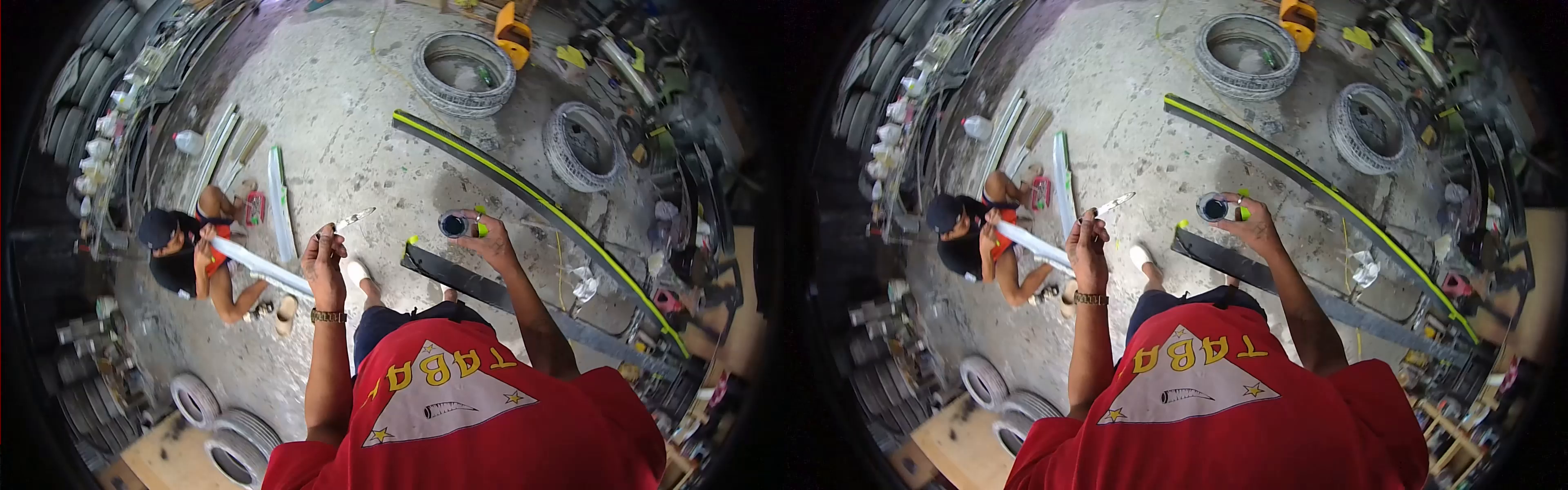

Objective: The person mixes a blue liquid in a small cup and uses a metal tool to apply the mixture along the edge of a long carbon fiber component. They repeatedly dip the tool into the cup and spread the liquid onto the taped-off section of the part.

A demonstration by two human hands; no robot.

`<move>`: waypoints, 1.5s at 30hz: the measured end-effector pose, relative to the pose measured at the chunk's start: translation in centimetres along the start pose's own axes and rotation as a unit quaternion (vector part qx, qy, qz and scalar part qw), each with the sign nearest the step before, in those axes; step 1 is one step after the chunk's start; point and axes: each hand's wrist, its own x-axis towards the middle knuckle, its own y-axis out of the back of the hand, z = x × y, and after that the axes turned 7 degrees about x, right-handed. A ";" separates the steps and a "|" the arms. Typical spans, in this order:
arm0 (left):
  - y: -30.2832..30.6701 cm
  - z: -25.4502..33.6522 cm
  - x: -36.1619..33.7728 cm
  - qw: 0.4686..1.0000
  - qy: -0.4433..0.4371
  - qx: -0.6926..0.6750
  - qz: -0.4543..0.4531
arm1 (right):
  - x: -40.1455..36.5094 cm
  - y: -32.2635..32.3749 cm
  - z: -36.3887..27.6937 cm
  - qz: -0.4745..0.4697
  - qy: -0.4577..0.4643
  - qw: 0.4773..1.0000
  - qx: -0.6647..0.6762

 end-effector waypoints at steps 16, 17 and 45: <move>0.9 14.6 20.1 0.959 -0.003 0.069 -0.276 | 6.1 -16.7 -7.8 0.189 0.170 0.963 0.086; -0.1 15.1 20.6 0.953 -0.011 0.079 -0.293 | 6.7 -16.9 -7.7 0.208 0.168 0.959 0.091; -29.6 13.5 29.1 0.589 0.068 0.199 -0.780 | 13.1 -16.7 -14.1 0.664 0.095 0.721 0.174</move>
